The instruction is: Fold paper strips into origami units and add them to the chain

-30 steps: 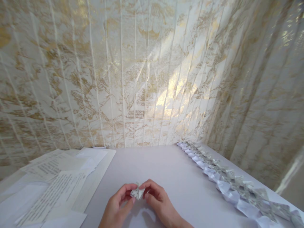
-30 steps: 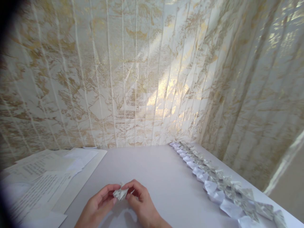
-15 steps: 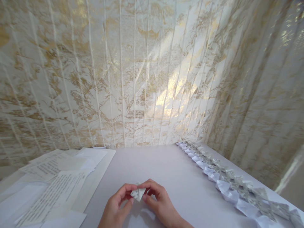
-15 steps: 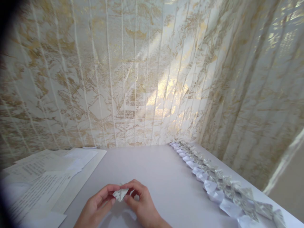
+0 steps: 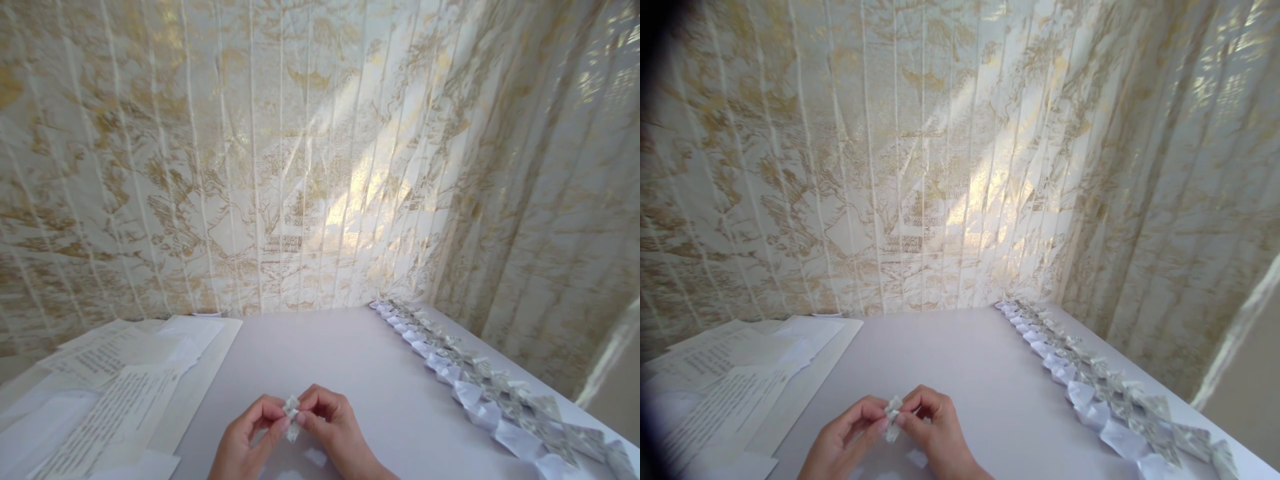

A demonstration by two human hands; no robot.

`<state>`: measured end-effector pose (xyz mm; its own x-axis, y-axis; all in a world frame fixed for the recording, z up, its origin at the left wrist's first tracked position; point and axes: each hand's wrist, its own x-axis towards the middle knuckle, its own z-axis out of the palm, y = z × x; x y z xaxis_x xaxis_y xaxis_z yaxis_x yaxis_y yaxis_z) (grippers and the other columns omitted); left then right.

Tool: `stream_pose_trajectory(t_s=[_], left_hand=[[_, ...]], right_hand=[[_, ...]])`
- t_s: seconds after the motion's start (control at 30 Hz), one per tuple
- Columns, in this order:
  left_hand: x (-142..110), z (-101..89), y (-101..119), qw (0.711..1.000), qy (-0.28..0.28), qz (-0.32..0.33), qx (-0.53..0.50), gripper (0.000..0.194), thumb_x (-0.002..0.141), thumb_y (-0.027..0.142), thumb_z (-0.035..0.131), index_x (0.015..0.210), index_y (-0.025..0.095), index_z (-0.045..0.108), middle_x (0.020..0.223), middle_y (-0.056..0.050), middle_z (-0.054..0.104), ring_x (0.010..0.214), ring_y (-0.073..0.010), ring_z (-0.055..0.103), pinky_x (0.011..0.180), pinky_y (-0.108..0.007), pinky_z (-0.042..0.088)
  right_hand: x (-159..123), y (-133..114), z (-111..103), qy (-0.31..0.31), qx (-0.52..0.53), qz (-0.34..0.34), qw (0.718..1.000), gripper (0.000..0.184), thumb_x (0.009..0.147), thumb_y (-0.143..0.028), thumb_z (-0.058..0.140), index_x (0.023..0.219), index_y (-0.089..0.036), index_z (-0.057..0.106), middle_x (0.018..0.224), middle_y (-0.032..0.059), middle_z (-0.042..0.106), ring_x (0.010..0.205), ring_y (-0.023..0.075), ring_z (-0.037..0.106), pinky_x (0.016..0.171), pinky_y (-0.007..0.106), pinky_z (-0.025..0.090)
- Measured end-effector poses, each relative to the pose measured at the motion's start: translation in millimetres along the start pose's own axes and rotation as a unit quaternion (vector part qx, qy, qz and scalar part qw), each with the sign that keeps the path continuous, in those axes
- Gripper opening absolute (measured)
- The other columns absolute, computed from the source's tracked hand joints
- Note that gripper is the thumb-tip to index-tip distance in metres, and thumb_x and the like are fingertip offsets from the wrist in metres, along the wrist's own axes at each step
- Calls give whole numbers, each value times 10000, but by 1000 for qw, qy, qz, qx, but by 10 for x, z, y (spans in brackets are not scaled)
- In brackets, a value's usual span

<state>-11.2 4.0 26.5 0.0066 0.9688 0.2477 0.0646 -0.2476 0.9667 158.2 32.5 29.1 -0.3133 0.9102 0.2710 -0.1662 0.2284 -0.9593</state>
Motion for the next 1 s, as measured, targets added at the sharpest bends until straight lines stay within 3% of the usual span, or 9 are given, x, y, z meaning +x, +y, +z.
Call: stream_pose_trajectory(t_s=[0.37, 0.73, 1.0], left_hand=[[-30, -8, 53, 998, -24, -1, 53, 331, 809, 504, 625, 679, 200, 603, 660, 19, 618, 684, -172, 600, 676, -233, 451], [-24, 15, 10, 999, 11, -5, 53, 302, 812, 470, 625, 692, 220, 504, 647, 59, 512, 643, -145, 546, 625, -222, 429], [-43, 39, 11, 1000, 17, -16, 17, 290, 782, 464, 661, 737, 221, 510, 649, 66, 512, 638, -137, 517, 612, -218, 405]], right_hand=[[-29, -7, 53, -14, 20, 33, 999, 397, 729, -493, 766, 679, -181, 526, 597, -25, 582, 567, 118, 506, 596, 245, 366], [-6, -10, 93, -58, 89, 14, 994, 384, 759, -479, 756, 864, -200, 515, 636, -57, 530, 562, 112, 502, 593, 246, 388], [-43, -5, 63, -81, -10, -5, 997, 386, 821, -525, 669, 991, -211, 523, 641, -80, 428, 581, 109, 413, 590, 241, 325]])
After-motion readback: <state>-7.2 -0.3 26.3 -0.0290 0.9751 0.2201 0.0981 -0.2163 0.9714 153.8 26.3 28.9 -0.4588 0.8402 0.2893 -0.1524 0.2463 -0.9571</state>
